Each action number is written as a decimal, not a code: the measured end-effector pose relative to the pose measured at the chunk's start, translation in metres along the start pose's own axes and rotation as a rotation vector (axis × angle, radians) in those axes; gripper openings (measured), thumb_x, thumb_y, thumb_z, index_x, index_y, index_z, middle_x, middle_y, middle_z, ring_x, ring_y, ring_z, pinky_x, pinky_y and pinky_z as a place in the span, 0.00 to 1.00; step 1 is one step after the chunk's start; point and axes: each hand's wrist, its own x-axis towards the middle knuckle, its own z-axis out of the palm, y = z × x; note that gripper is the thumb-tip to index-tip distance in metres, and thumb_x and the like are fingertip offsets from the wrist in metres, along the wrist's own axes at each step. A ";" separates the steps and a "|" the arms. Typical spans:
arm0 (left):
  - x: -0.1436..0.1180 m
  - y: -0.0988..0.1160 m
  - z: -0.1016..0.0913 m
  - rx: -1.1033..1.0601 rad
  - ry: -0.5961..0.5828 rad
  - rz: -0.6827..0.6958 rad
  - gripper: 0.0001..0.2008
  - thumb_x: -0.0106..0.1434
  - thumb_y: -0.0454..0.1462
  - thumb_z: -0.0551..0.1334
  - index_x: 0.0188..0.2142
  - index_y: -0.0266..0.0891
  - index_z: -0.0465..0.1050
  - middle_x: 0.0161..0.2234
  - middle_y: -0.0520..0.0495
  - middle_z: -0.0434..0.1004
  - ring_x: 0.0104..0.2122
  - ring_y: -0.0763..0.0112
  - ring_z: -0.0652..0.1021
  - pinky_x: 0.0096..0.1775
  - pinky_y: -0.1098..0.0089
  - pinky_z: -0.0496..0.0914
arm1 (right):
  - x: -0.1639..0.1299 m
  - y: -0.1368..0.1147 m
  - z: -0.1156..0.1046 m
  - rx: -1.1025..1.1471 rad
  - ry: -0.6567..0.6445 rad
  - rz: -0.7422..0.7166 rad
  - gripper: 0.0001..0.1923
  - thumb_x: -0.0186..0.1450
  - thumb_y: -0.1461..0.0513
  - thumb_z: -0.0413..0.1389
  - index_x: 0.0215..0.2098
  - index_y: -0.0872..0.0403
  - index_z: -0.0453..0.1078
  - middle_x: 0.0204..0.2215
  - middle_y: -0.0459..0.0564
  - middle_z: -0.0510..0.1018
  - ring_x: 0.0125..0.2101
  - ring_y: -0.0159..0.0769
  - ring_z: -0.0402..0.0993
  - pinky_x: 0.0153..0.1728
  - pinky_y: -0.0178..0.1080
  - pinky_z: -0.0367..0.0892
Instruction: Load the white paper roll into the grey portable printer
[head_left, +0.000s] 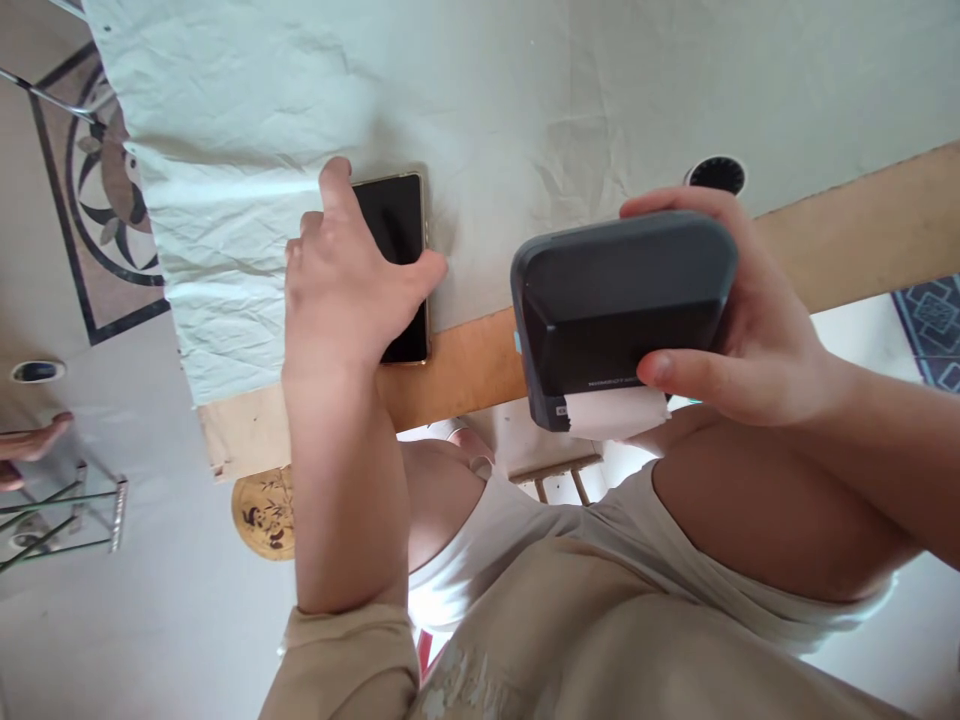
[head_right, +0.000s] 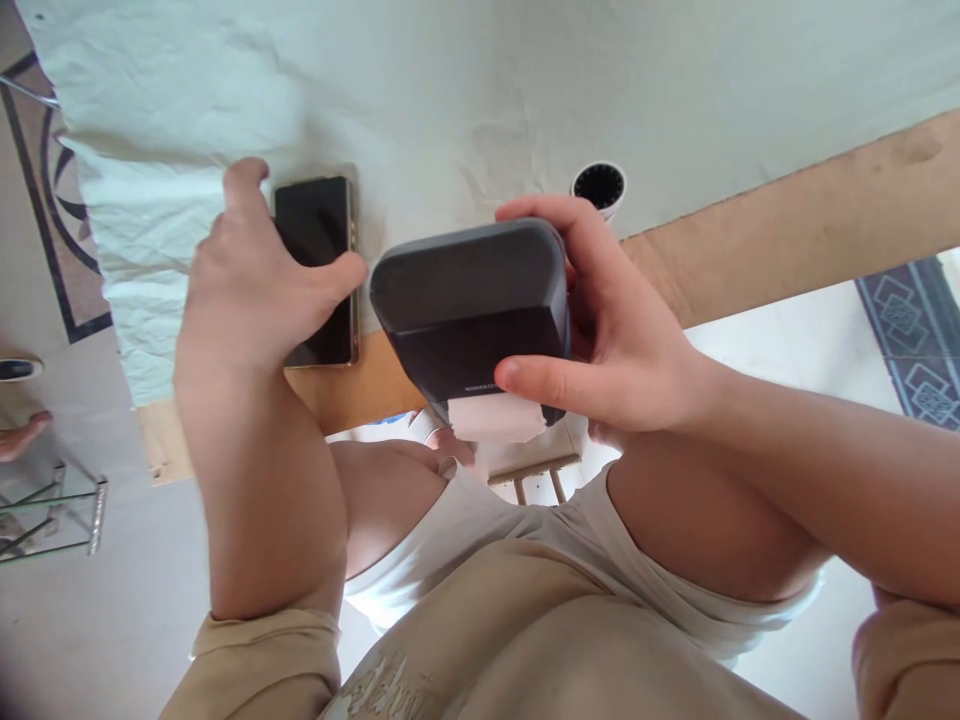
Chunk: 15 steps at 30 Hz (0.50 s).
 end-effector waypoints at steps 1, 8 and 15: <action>-0.003 0.001 0.001 0.014 0.008 0.006 0.47 0.51 0.47 0.66 0.66 0.41 0.48 0.55 0.34 0.65 0.59 0.33 0.63 0.59 0.39 0.56 | 0.000 0.000 0.000 0.001 0.000 -0.006 0.36 0.56 0.54 0.63 0.60 0.44 0.56 0.43 0.45 0.68 0.38 0.21 0.68 0.31 0.23 0.72; -0.024 0.006 -0.008 0.108 -0.142 -0.019 0.45 0.54 0.49 0.62 0.68 0.47 0.44 0.56 0.31 0.62 0.57 0.28 0.63 0.54 0.34 0.57 | 0.000 -0.001 0.001 -0.032 0.029 0.045 0.36 0.56 0.51 0.63 0.59 0.46 0.57 0.42 0.45 0.68 0.37 0.21 0.67 0.30 0.23 0.69; -0.019 0.004 -0.011 0.083 -0.161 -0.031 0.47 0.53 0.52 0.64 0.67 0.52 0.43 0.59 0.33 0.59 0.61 0.32 0.60 0.56 0.34 0.57 | 0.000 -0.001 -0.002 -0.057 0.013 0.021 0.36 0.56 0.50 0.62 0.59 0.46 0.56 0.43 0.46 0.67 0.38 0.22 0.67 0.30 0.24 0.69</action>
